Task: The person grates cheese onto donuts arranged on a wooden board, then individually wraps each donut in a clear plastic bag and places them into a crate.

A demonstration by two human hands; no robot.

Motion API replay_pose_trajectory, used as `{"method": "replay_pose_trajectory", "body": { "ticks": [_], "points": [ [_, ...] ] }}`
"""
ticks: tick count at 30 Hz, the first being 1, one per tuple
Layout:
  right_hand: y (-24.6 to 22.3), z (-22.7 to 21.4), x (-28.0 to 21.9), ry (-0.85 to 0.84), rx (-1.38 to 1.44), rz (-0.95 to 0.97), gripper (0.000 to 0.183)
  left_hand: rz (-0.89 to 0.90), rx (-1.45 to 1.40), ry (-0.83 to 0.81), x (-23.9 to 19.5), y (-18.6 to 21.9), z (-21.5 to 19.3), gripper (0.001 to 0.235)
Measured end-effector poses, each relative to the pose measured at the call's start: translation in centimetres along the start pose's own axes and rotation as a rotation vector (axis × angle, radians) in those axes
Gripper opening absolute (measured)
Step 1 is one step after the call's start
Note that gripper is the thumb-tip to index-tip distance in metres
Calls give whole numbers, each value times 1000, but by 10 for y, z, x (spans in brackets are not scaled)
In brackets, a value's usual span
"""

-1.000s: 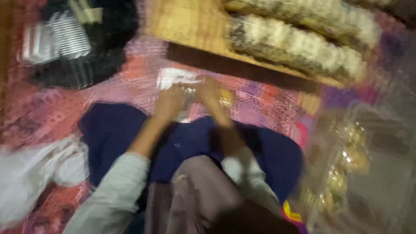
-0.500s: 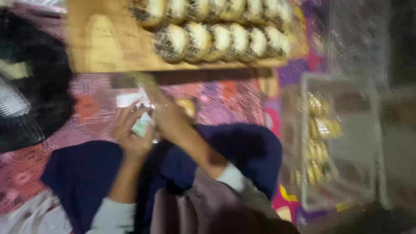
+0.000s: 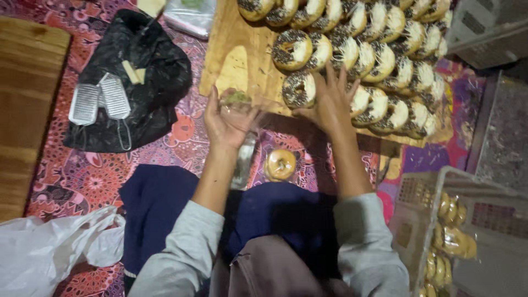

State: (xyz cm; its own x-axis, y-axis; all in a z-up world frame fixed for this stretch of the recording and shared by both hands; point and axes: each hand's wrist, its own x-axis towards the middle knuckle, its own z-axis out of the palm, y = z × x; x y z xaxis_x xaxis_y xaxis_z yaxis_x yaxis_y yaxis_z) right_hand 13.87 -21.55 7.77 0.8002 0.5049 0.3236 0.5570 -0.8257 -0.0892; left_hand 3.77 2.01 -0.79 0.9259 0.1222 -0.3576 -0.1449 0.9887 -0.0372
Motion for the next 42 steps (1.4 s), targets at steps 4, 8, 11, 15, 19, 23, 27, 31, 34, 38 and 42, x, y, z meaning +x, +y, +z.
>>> {"method": "replay_pose_trajectory", "body": {
  "ticks": [4, 8, 11, 15, 19, 23, 27, 31, 34, 38, 42],
  "points": [
    [-38, -23, -23, -51, 266, 218, 92, 48, -97, 15, 3, 4, 10, 44],
    [-85, -49, -68, -48, 1025, 434, 87, 120, -121, -2, -3, -12, 8, 41],
    [-120, -33, -85, 7, 850, 487, 84, 205, 144, -265, -15, -34, -2, 42],
    [-145, -15, -81, 156, 760, 280, 91, 193, 74, -214, -20, -47, 1, 66],
    [-149, -16, -83, 144, 674, 388, 89, -99, 262, -150, -64, -76, -1, 65],
    [-142, -10, -77, 192, 538, 340, 89, 639, 1249, -183, -118, -80, 5, 80],
    [-148, -1, -84, 201, 393, 254, 80, 865, 1893, -132, -146, -55, 17, 46],
    [-161, -7, -73, 187, 739, 268, 84, 903, 2058, -861, -164, -25, 42, 30],
    [-177, -19, -74, 86, 912, 343, 83, 1270, 1877, -616, -180, -3, 49, 48],
    [-204, -27, -85, 124, 680, 86, 80, 970, 2183, -140, -199, 9, 46, 38],
    [-221, -14, -94, 270, 780, 49, 66, 727, 2263, -210, -217, 18, 44, 34]
  ]
}}
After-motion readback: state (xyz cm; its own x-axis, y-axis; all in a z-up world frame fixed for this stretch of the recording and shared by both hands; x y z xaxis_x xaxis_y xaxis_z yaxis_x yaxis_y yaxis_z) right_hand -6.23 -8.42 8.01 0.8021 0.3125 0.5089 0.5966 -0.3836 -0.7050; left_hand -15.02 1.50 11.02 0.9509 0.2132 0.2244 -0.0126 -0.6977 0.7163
